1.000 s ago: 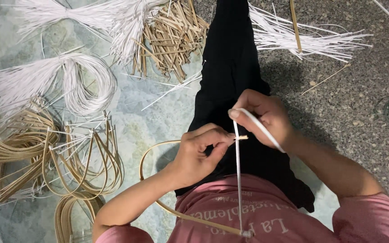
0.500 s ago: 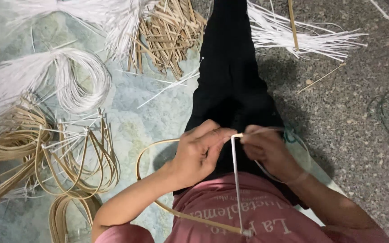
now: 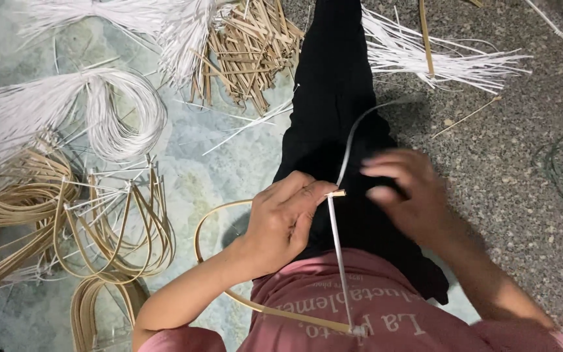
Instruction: Wrapping white plastic strips around bamboo arch frames to secure components.
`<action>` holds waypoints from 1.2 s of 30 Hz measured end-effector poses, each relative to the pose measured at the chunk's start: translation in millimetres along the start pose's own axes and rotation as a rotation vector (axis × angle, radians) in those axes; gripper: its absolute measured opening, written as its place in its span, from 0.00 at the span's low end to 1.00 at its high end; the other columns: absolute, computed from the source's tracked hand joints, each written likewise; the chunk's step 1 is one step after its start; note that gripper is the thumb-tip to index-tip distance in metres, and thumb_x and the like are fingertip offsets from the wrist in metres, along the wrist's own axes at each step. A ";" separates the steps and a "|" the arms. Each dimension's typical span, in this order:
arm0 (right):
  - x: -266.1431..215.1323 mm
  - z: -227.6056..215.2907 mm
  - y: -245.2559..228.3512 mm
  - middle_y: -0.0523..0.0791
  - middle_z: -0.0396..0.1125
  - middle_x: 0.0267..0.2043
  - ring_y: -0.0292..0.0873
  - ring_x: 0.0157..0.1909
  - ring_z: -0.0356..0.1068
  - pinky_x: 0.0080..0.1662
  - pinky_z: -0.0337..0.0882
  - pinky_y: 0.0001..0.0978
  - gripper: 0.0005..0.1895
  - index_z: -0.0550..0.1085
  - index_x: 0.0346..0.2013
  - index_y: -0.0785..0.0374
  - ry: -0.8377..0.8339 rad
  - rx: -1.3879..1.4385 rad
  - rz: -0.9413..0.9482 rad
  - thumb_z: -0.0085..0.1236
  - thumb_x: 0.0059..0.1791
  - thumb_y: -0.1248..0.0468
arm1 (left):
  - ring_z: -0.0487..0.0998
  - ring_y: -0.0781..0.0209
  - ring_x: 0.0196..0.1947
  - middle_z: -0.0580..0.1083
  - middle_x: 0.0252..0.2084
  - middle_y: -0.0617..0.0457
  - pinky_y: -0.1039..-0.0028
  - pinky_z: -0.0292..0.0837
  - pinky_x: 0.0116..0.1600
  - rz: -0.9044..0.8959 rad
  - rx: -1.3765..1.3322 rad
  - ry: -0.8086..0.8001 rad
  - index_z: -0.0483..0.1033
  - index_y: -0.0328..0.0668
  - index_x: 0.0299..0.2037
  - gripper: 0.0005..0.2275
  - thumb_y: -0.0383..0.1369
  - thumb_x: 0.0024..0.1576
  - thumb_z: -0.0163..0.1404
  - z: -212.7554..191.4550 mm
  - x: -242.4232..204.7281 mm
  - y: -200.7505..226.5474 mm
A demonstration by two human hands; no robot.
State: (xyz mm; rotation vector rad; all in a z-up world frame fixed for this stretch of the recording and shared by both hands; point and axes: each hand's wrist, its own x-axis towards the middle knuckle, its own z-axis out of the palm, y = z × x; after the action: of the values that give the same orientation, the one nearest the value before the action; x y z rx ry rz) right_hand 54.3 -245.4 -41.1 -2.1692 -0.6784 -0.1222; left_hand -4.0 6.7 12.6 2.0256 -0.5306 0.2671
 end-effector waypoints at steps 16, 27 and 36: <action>43.4 -9.1 -26.2 0.35 0.58 0.22 0.29 0.21 0.57 0.26 0.61 0.26 0.13 0.76 0.39 0.59 -0.500 0.618 -0.062 0.44 0.62 0.61 | 0.77 0.47 0.38 0.74 0.43 0.45 0.62 0.75 0.43 0.132 0.161 -0.017 0.76 0.32 0.55 0.20 0.17 0.50 0.51 3.3 -6.0 -8.1; -29.5 59.1 61.3 0.34 0.57 0.20 0.28 0.19 0.51 0.24 0.52 0.25 0.11 0.74 0.35 0.68 -0.633 1.444 0.820 0.53 0.56 0.62 | 0.78 0.54 0.32 0.76 0.41 0.45 0.69 0.74 0.35 -0.042 -0.066 0.037 0.77 0.34 0.53 0.14 0.17 0.58 0.51 -4.2 -10.5 -22.4; 43.6 -19.9 -61.3 0.40 0.72 0.28 0.28 0.25 0.69 0.27 0.66 0.22 0.15 0.77 0.40 0.62 -0.586 0.370 -0.134 0.44 0.58 0.59 | 0.76 0.49 0.33 0.74 0.39 0.47 0.64 0.72 0.37 0.051 0.149 -0.020 0.77 0.37 0.55 0.20 0.17 0.51 0.51 4.3 -10.1 -23.6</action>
State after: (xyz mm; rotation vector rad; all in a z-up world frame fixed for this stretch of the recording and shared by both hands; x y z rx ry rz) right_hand 62.9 -211.0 28.1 -1.7941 -1.0779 0.5490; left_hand -1.9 15.4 -11.8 2.1628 -0.5907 0.3253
